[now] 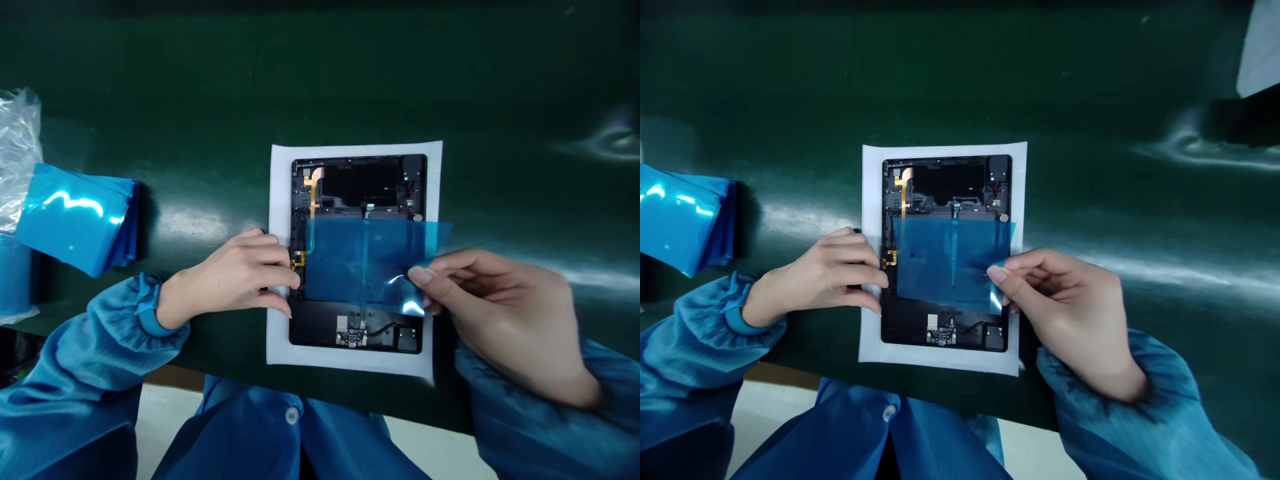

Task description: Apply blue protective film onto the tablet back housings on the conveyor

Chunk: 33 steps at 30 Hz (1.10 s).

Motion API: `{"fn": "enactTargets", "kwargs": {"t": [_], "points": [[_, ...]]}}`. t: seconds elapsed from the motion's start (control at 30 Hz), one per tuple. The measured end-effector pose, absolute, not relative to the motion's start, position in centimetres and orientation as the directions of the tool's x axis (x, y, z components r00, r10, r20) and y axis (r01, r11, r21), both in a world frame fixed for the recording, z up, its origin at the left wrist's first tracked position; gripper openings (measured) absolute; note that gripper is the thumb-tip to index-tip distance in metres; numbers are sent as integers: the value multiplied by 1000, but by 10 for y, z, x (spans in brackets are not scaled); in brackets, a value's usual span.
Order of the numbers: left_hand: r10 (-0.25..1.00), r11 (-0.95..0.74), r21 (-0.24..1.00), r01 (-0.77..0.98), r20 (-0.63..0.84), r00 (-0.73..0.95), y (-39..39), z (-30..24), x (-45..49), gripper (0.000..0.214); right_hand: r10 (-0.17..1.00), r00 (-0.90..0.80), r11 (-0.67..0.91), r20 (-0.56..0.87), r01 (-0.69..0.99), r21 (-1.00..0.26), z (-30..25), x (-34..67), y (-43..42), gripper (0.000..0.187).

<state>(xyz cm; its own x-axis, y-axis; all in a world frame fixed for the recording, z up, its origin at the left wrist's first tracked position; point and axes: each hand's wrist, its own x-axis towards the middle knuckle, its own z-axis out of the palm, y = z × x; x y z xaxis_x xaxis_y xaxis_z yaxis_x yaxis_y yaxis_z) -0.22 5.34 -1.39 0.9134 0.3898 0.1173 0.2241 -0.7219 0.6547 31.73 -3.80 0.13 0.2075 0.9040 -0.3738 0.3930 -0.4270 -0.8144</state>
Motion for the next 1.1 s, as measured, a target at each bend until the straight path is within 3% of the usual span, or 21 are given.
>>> {"fn": "enactTargets", "kwargs": {"t": [0.73,1.1], "points": [[386,-728,647,228,111,916,52,-16,-4,34,905,203,-425,-374,362,-830,-2,317,-38,12],[388,-731,644,228,117,914,53,-14,-2,35,917,179,-398,-356,361,-843,0,316,-35,19]]}}
